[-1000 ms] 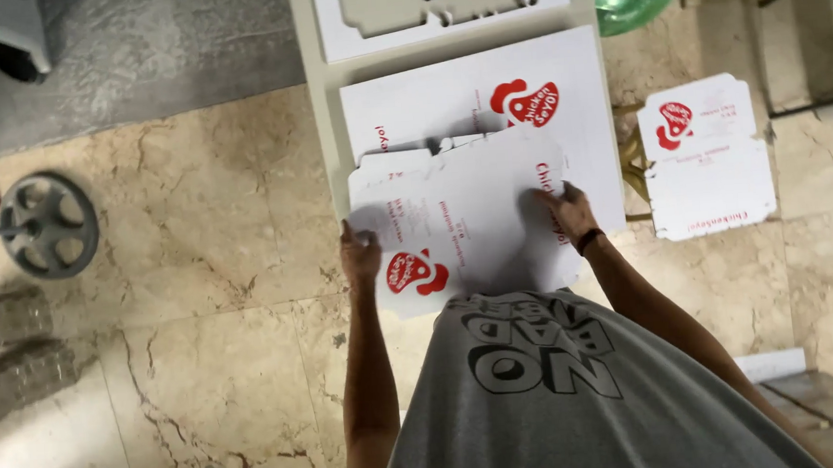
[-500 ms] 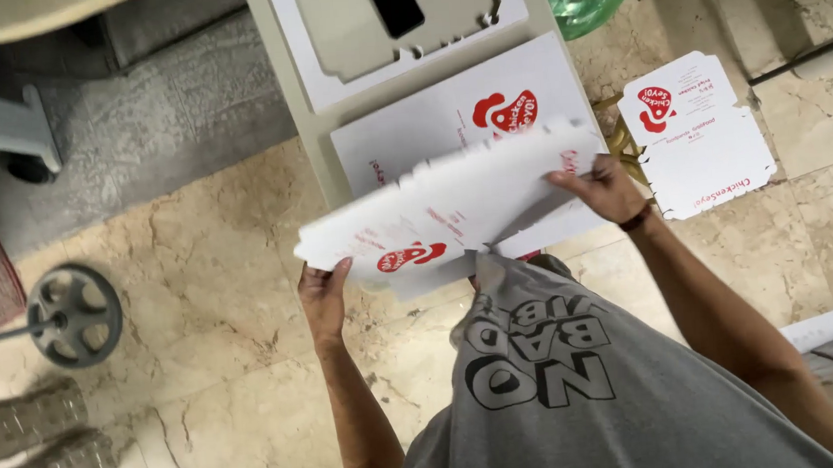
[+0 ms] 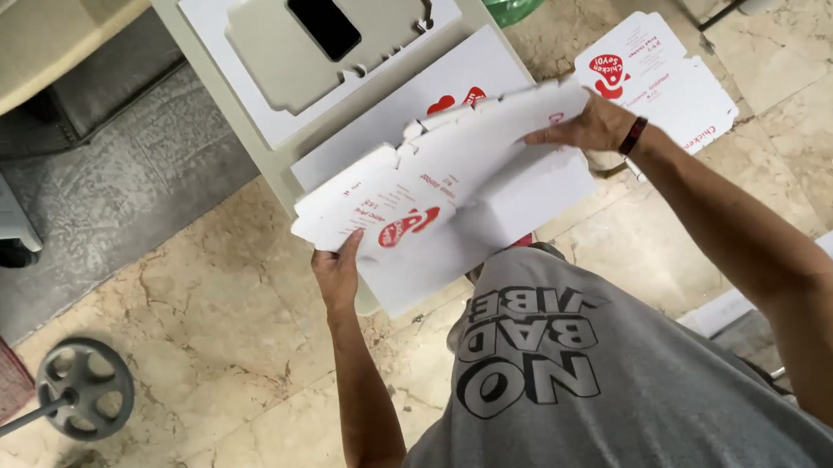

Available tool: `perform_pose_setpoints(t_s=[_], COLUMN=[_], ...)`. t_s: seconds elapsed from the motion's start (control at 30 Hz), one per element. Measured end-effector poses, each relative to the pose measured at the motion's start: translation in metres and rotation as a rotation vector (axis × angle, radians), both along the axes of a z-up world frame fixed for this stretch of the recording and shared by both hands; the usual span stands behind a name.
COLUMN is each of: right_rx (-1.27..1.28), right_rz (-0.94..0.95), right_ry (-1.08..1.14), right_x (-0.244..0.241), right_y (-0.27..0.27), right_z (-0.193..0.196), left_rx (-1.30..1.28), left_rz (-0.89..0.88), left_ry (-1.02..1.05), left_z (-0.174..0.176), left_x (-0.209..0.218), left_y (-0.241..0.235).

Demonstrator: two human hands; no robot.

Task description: The person uses a utility knife to cut along the edges of flat cardboard boxes labeled 'ChickenSeyo!'. They repeatedly position the box on a white surface, cut the sides, and then remove the cut pieces.

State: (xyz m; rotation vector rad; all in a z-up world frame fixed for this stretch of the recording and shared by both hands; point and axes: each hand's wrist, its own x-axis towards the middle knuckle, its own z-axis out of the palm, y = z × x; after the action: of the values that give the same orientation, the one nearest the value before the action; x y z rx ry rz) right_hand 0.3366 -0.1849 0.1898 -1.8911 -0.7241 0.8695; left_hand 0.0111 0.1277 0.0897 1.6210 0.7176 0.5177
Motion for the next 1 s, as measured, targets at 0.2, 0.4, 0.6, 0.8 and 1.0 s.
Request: perform_pose_setpoints(t_s=[0.2,0.4,0.6,0.8,1.0], right_rx=[0.029,0.175,0.507,0.408,0.125], right_rz=[-0.033,-0.241,-0.209,-0.214,-0.148], right_ry=[-0.107,-0.036,0.009,0.099,-0.140], right_x=[0.020,-0.011,-0.025,-0.015,0.007], right_y=[-0.019,-0.021,-0.010,-0.016,-0.117], right_z=[-0.052,-0.067,-0.103,-0.107,-0.078], left_rx=[0.057,0.049,0.007,0.010,0.064], left_rz=[0.050,0.119,0.040,-0.042,-0.217], left_ry=[-0.031,-0.048,-0.349,-0.167,0.202], left_z=[-0.030,-0.027,-0.021,-0.029,0.043], left_x=[-0.002,0.015,0.020,0.013,0.092], left_y=[0.021,0.008,0.010,0.016,-0.006])
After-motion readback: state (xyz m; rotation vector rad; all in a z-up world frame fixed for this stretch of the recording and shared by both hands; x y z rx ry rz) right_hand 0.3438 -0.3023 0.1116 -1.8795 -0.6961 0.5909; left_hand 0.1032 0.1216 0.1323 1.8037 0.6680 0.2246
